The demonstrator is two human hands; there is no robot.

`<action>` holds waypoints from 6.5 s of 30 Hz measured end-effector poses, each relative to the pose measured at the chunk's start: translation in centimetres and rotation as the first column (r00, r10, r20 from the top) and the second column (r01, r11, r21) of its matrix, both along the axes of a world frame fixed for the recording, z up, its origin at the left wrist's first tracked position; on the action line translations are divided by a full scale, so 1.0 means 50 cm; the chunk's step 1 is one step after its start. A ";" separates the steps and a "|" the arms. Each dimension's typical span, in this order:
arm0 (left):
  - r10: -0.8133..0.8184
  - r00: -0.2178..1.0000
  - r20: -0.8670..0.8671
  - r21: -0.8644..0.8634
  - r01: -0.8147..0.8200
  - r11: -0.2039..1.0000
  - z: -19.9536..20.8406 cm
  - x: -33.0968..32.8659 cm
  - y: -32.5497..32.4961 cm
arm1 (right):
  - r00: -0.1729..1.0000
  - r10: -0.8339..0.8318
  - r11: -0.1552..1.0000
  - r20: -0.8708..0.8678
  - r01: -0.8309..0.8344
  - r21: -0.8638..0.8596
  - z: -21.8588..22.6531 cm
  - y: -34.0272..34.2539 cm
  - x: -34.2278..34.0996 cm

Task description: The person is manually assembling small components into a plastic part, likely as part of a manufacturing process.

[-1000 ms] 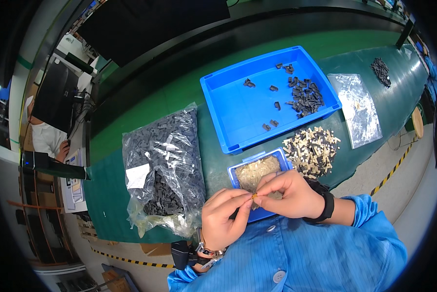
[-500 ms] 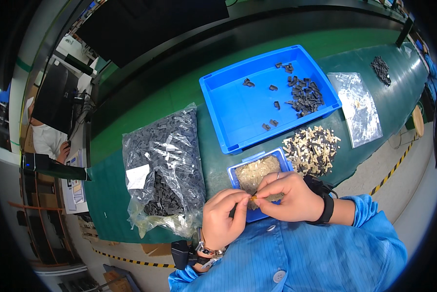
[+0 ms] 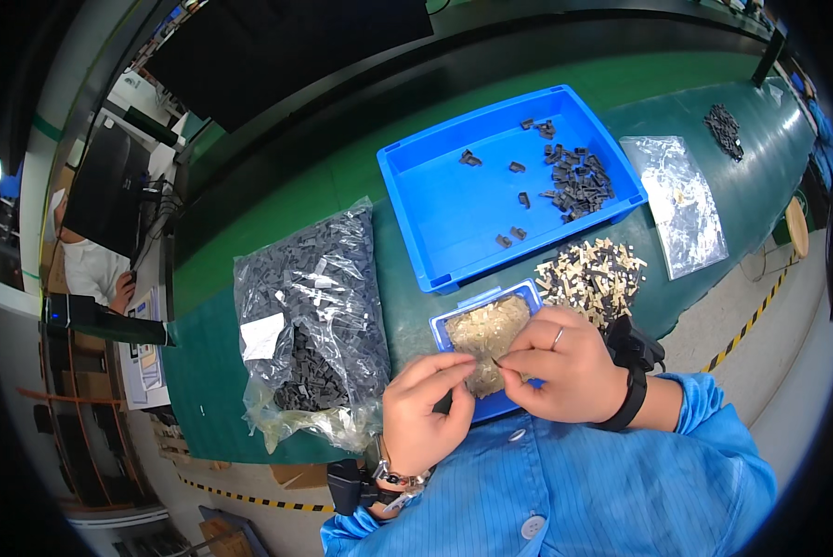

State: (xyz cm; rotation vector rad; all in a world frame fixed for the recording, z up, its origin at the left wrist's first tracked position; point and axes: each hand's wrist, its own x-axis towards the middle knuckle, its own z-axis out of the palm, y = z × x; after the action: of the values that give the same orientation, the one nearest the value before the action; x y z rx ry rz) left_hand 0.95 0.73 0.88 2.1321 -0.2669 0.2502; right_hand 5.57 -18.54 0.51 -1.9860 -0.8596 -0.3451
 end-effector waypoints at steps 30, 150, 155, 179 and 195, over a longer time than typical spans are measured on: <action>0.261 0.960 -0.098 -0.127 -0.272 0.954 0.020 -0.056 0.084 | 0.950 0.137 0.990 -0.281 -0.120 0.078 0.017 0.017 -0.004; 0.120 0.991 -0.058 -0.110 -0.126 0.986 0.009 -0.016 0.004 | 0.953 0.240 0.967 -0.183 -0.252 -0.044 0.001 0.027 0.020; 0.252 0.967 0.021 0.039 -0.253 0.967 -0.024 -0.010 0.039 | 0.968 -0.219 0.975 -0.124 0.223 0.017 0.012 -0.018 0.125; 0.155 0.935 -0.320 0.033 -0.153 0.988 -0.046 -0.043 0.019 | 0.938 -0.266 0.919 -0.224 0.176 -0.354 -0.082 -0.154 0.100; 0.004 0.999 -0.037 -0.043 -0.006 0.999 0.020 -0.004 0.002 | 0.651 -0.043 0.944 -0.758 0.276 0.184 0.009 -0.109 0.059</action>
State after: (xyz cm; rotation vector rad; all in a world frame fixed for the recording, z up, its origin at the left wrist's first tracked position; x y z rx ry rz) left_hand 0.75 0.85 1.90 2.0930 -0.2327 0.2178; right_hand 8.50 -23.98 0.94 -1.6913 -0.0790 0.2560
